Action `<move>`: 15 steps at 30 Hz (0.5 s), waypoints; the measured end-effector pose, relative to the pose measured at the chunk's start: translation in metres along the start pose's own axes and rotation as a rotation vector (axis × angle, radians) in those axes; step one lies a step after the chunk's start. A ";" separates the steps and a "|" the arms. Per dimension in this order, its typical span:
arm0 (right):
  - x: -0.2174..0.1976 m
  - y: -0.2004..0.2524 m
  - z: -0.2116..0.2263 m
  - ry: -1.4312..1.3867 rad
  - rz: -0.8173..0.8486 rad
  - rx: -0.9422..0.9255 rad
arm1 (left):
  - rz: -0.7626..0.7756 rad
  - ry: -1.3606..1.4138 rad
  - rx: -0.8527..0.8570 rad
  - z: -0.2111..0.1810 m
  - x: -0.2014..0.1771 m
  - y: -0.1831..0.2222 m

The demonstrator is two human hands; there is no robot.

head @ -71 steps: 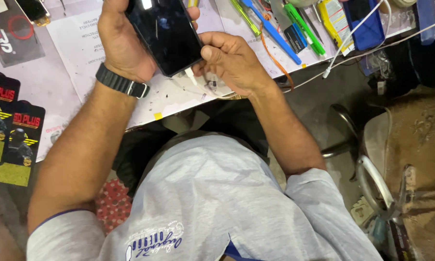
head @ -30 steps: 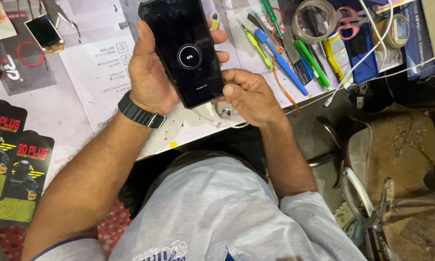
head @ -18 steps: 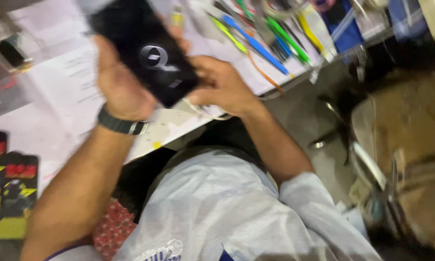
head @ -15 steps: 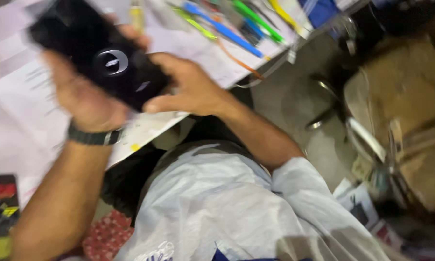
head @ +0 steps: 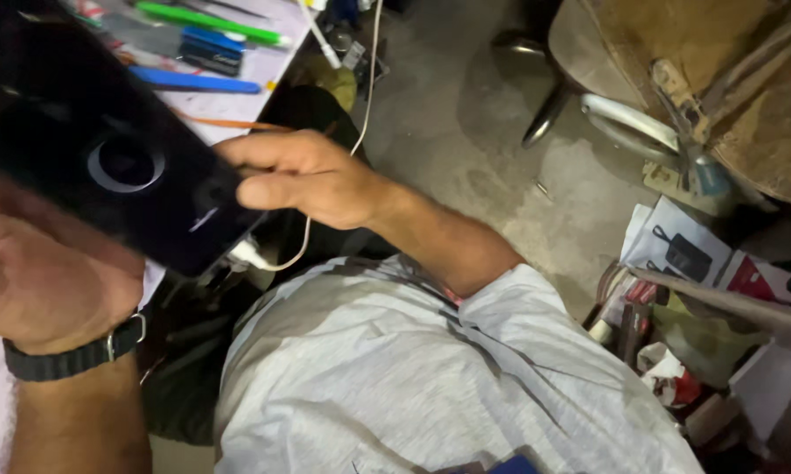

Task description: The person pries open a mobile phone, removes the battery, cleans the internal components with a brush and liquid, replaces a small internal component, and then tests the device by plugging it into a charger.

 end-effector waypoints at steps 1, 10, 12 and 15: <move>-0.011 0.010 0.005 -0.036 -0.038 -0.041 | 0.005 -0.064 0.007 0.003 0.002 -0.004; -0.123 0.151 0.065 0.075 -0.603 -0.318 | -0.063 -0.625 0.034 0.029 -0.002 0.017; -0.144 0.182 0.069 0.125 -0.701 -0.329 | -0.100 -0.774 -0.008 0.047 -0.013 0.032; -0.177 0.216 0.056 0.135 -0.818 -0.319 | -0.184 -1.092 -0.198 0.072 -0.038 0.066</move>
Point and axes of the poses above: each hand's wrist, its own y-axis away from the middle knuckle, its own x-axis out of the palm, z = x × y, the point moved 4 cm from there along -y, towards the middle knuckle, and after that the axes turned 4 degrees about z, right-handed, at the moved point
